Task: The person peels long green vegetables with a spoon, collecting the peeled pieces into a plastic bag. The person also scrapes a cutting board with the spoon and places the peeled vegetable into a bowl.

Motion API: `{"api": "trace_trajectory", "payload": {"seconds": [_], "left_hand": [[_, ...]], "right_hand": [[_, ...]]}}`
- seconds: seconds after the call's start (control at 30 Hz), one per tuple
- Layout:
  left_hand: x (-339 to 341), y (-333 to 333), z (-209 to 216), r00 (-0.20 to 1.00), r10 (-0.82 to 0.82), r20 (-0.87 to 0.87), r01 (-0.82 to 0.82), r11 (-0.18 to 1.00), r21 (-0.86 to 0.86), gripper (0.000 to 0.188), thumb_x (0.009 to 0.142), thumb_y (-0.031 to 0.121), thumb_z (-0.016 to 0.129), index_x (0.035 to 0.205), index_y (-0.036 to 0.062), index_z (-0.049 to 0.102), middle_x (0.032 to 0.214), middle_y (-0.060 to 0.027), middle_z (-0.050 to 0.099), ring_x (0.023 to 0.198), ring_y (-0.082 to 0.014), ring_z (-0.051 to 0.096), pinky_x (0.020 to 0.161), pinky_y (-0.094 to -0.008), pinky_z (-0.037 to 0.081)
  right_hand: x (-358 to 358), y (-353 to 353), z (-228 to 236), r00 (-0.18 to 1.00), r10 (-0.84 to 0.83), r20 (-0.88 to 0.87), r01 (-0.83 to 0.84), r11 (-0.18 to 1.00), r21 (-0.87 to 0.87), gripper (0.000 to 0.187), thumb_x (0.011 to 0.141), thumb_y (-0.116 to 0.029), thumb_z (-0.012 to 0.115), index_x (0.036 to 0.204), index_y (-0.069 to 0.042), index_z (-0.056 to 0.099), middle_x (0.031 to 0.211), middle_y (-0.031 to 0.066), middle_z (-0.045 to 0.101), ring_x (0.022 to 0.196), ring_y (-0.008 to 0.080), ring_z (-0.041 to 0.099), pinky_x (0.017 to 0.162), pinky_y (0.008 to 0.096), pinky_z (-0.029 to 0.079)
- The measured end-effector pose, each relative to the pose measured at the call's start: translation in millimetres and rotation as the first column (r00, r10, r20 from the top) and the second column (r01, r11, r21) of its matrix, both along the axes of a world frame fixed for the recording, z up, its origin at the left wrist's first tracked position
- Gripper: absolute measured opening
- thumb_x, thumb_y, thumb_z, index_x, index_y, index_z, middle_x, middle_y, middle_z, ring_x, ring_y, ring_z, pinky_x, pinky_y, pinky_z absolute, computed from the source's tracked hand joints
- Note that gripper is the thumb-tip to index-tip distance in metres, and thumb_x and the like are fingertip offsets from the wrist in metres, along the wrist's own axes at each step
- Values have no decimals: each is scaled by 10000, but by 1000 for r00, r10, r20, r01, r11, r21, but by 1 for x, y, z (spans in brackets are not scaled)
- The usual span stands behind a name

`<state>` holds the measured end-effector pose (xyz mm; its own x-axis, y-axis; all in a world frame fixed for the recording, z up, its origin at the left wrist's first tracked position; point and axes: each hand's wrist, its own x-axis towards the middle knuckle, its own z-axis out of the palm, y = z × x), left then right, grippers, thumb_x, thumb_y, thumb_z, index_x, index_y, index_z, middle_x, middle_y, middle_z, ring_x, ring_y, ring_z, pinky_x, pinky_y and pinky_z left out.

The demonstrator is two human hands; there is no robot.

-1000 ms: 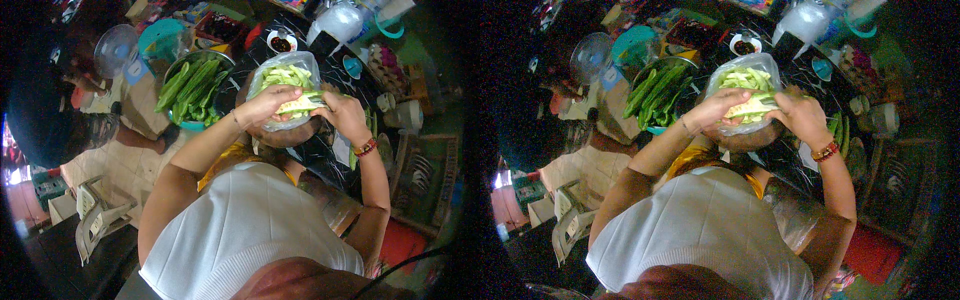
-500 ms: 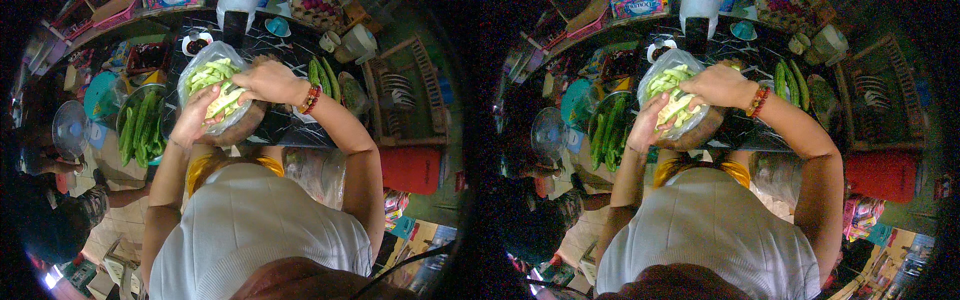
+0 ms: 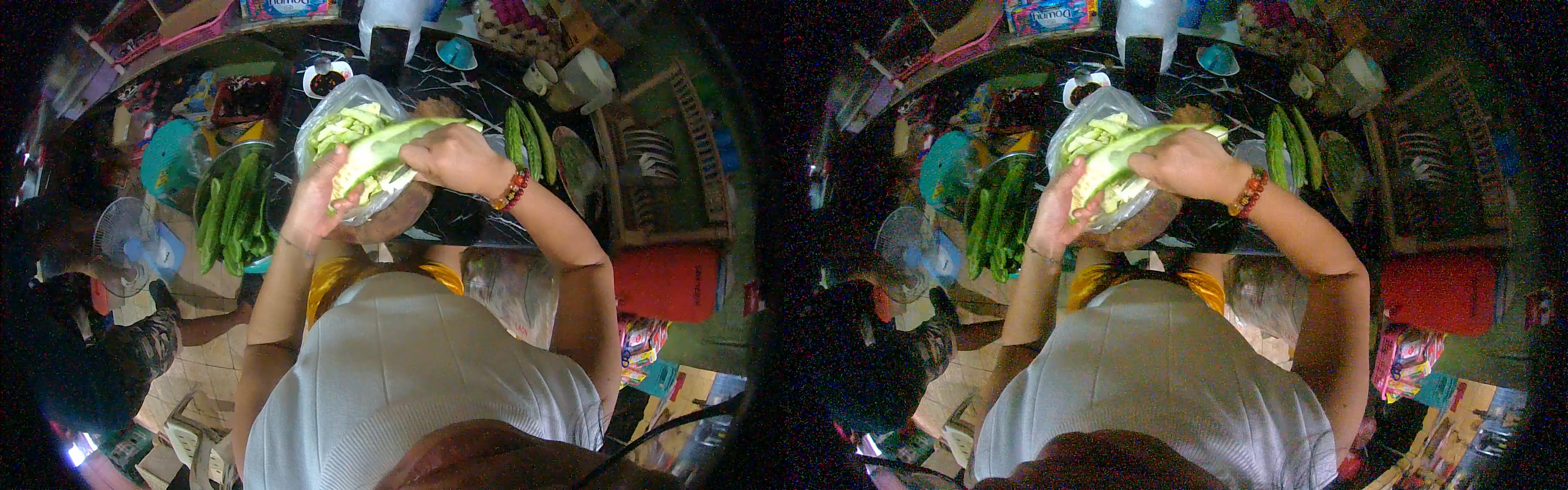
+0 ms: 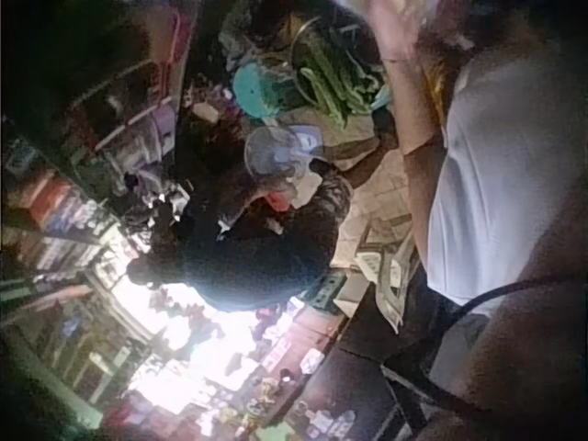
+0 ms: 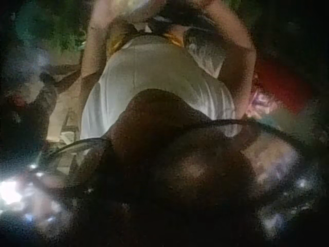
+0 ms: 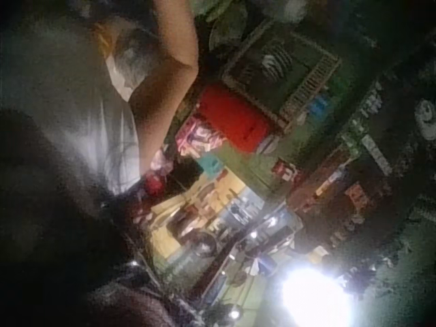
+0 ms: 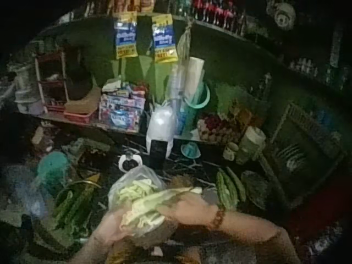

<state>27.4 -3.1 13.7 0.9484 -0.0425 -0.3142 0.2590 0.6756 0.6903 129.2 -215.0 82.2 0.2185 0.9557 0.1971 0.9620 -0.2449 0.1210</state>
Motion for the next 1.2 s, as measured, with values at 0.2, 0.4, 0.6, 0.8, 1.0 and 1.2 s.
{"api": "trace_trajectory", "payload": {"seconds": [0.2,0.4,0.6,0.8,1.0,1.2], "left_hand": [[4,40,15,952,274,138,-295,940,169,380,985,345,507,1181,21,550,923,-53,608,576,-105,494,424,-181,314],[-15,61,20,889,295,352,-308,951,-19,434,972,351,517,1244,12,525,991,-60,609,630,-99,508,440,-175,309],[-23,63,25,848,492,196,-502,865,-2,425,954,414,546,1113,21,527,822,-93,561,579,-115,480,438,-192,354],[-24,53,19,881,346,322,-371,928,18,507,949,402,538,1280,20,498,998,-49,618,642,-105,530,442,-179,356],[-13,51,6,914,272,302,-261,962,-78,473,1007,312,416,1365,4,421,1050,-73,609,686,-121,532,488,-191,363],[-1,24,24,923,253,291,-285,956,72,487,1018,347,421,1382,23,439,1096,-49,620,695,-88,536,493,-188,363]], "right_hand": [[6,-1,-13,943,-236,-237,253,967,43,359,814,-455,650,897,-123,541,629,134,617,628,347,649,531,471,509],[12,20,-17,839,-267,-473,426,864,268,537,734,-505,747,909,-22,589,669,166,607,616,363,623,561,415,491],[31,49,-20,787,-439,-433,572,781,249,596,763,-576,685,938,-27,535,715,203,639,700,377,661,612,473,517],[21,69,-56,743,-381,-550,493,868,64,588,907,-515,540,1167,6,461,952,286,624,903,449,625,765,534,490],[22,57,-3,782,-232,-578,533,731,427,246,990,-268,451,941,-29,479,750,247,608,717,456,602,613,524,472],[9,79,29,945,-313,-93,324,933,158,179,915,-213,505,925,-38,540,774,177,654,694,351,656,585,456,518]]}}
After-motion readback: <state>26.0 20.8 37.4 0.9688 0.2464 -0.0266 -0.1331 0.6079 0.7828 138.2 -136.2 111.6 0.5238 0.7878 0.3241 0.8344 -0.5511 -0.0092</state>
